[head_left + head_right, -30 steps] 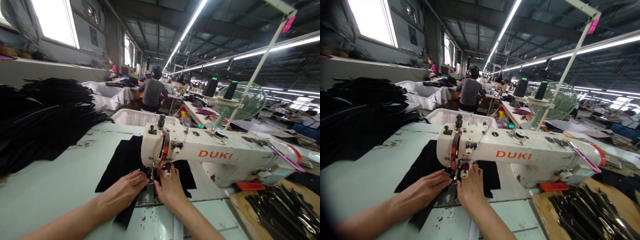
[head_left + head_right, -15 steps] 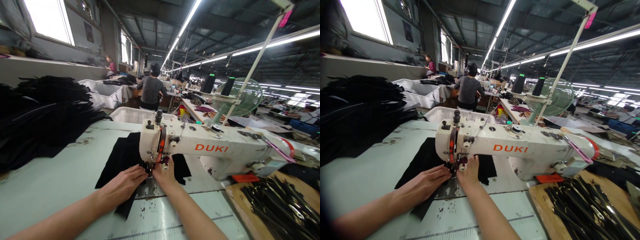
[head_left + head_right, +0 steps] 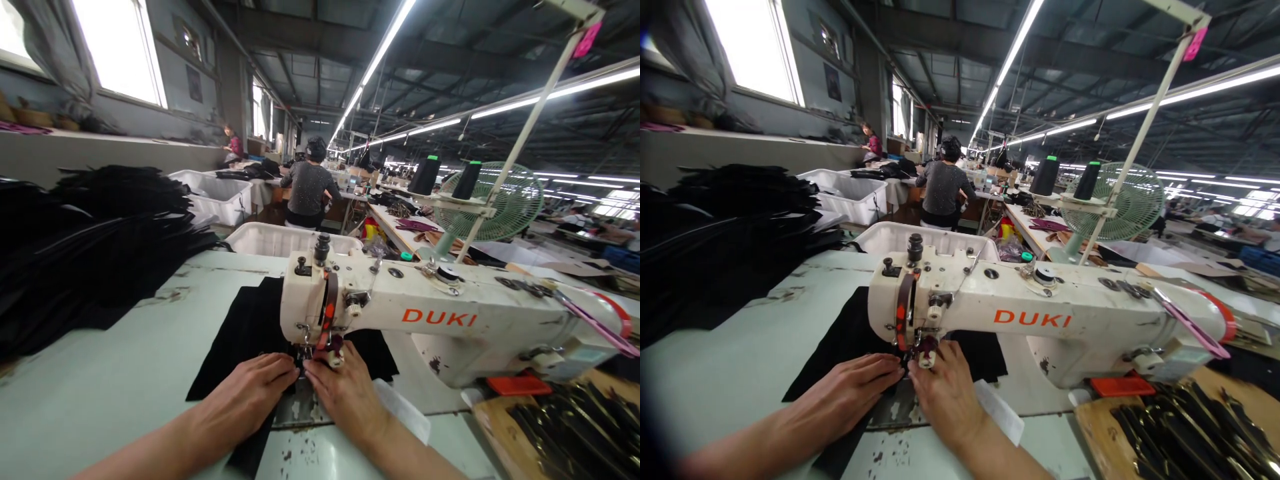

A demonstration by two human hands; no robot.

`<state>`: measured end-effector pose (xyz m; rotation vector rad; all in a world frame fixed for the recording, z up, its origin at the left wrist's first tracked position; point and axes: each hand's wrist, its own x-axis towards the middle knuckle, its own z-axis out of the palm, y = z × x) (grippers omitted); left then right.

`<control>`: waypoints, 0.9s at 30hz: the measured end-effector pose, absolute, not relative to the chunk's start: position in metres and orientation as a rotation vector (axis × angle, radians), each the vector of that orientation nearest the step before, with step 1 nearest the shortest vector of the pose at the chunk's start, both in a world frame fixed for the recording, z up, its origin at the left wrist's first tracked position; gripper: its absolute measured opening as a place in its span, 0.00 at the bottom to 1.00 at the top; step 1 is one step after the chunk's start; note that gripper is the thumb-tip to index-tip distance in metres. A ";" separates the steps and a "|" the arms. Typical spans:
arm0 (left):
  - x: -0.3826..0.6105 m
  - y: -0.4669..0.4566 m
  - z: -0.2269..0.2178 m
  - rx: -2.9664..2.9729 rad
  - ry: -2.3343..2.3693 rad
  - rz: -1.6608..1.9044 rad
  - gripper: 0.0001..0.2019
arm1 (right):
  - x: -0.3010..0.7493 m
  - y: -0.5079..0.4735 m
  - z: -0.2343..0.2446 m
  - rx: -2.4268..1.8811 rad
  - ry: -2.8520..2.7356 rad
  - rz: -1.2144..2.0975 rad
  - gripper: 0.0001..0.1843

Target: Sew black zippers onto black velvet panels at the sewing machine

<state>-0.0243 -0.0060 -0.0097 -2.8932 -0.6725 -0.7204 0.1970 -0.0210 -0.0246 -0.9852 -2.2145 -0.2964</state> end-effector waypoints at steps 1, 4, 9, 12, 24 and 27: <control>-0.024 -0.006 -0.010 -2.891 -0.676 -0.721 0.18 | 0.196 -0.018 -0.028 -0.982 -2.206 -0.300 0.08; -0.024 -0.007 -0.013 -2.887 -0.681 -0.735 0.19 | 0.195 -0.013 -0.033 -0.974 -2.216 -0.317 0.09; -0.026 -0.008 -0.015 -2.897 -0.701 -0.808 0.21 | 0.192 -0.011 -0.034 -0.967 -2.275 -0.360 0.07; -0.026 -0.007 -0.016 -2.915 -0.788 -0.873 0.19 | 0.189 -0.008 -0.032 -0.950 -2.334 -0.369 0.06; -0.032 -0.001 -0.028 -2.969 -1.014 -0.938 0.18 | 0.187 -0.004 -0.034 -1.064 -2.328 -0.290 0.07; -0.030 -0.004 -0.020 -3.015 -0.837 -0.868 0.21 | 0.188 -0.005 -0.037 -1.088 -2.310 -0.268 0.05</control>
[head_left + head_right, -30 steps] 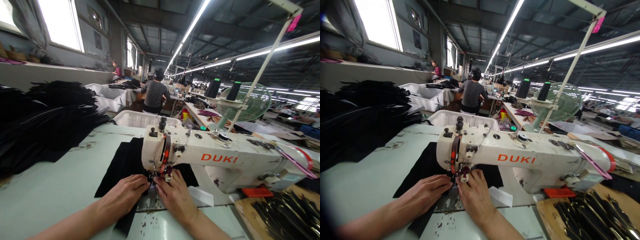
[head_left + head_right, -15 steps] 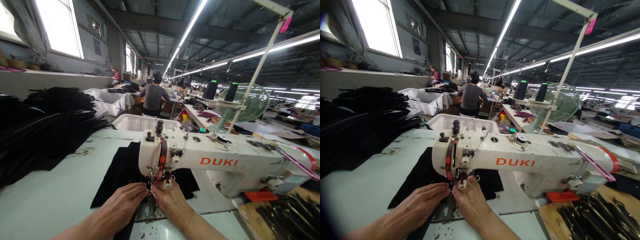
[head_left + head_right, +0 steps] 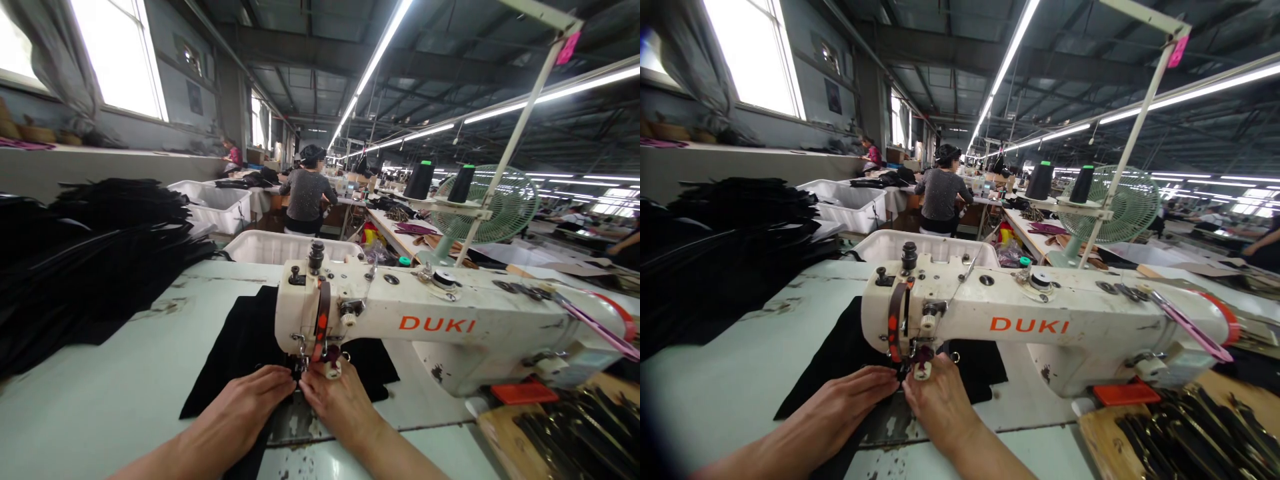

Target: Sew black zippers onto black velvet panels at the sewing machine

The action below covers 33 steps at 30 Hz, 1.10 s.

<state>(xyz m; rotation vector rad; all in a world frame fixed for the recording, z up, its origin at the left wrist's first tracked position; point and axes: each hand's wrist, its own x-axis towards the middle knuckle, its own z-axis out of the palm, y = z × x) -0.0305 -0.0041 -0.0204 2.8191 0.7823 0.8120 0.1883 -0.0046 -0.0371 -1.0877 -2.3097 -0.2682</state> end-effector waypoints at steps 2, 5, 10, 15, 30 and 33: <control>-0.029 -0.008 -0.012 2.864 0.738 0.790 0.23 | 0.190 -0.007 -0.036 -1.079 -2.308 -0.252 0.05; -0.028 -0.012 -0.001 2.957 0.738 0.720 0.26 | 0.194 -0.012 -0.032 -1.036 -2.322 -0.232 0.05; -0.028 -0.009 0.002 3.022 0.736 0.607 0.30 | 0.196 -0.015 -0.029 -0.979 -2.380 -0.194 0.11; -0.029 -0.003 -0.003 3.037 0.735 0.573 0.31 | 0.196 -0.010 -0.038 -0.956 -2.315 -0.240 0.12; -0.033 0.005 -0.021 3.053 0.714 0.667 0.33 | 0.207 -0.008 -0.026 -1.011 -2.280 -0.027 0.08; -0.035 0.006 -0.023 3.030 0.741 0.651 0.30 | 0.209 -0.010 -0.018 -1.026 -2.271 0.002 0.07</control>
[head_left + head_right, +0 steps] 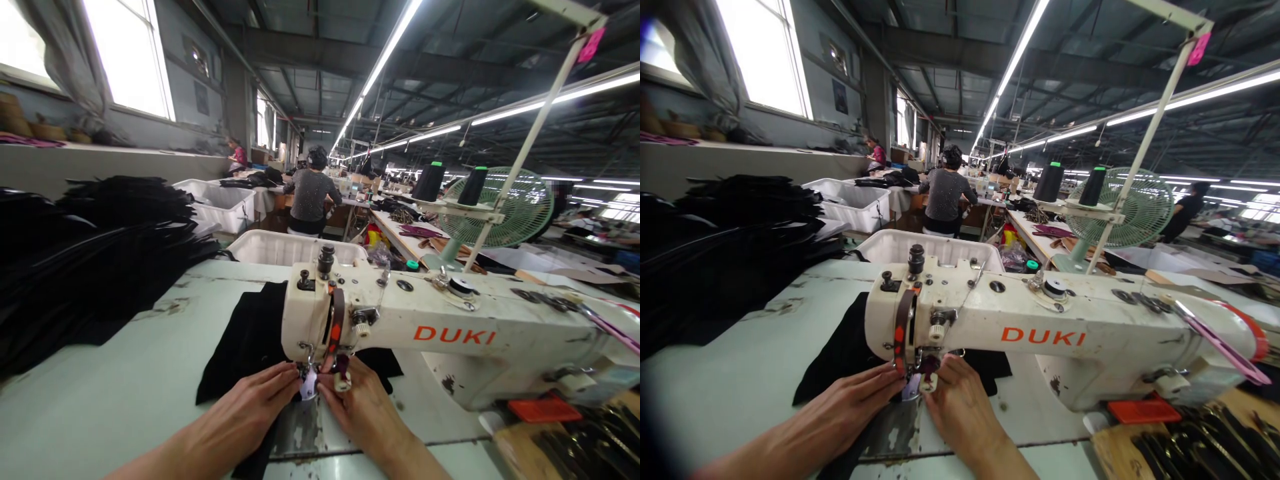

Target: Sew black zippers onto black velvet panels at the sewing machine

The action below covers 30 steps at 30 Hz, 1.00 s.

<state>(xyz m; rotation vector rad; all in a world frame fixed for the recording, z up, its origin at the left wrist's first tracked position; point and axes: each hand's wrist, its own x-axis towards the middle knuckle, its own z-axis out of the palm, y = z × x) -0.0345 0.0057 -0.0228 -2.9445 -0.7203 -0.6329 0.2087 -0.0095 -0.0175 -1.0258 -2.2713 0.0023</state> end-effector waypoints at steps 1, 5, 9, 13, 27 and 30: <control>-0.035 0.006 -0.022 -2.946 -0.726 -0.631 0.29 | 0.209 -0.010 -0.015 -1.024 -2.268 0.006 0.07; -0.033 0.004 -0.015 -2.953 -0.725 -0.629 0.26 | 0.210 -0.011 -0.010 -1.021 -2.252 -0.015 0.08; -0.031 -0.004 -0.009 -2.928 -0.826 -0.685 0.17 | 0.212 -0.011 -0.010 -1.051 -2.263 -0.079 0.08; -0.030 -0.010 -0.004 -2.925 -0.953 -0.695 0.16 | 0.213 -0.011 -0.011 -1.071 -2.280 -0.116 0.10; -0.053 0.021 -0.006 -2.852 -1.279 -0.347 0.23 | 0.240 -0.004 -0.018 -1.061 -2.180 -0.242 0.11; -0.071 0.020 -0.006 -2.631 -1.558 -0.271 0.24 | 0.259 -0.001 -0.031 -0.992 -2.168 -0.478 0.12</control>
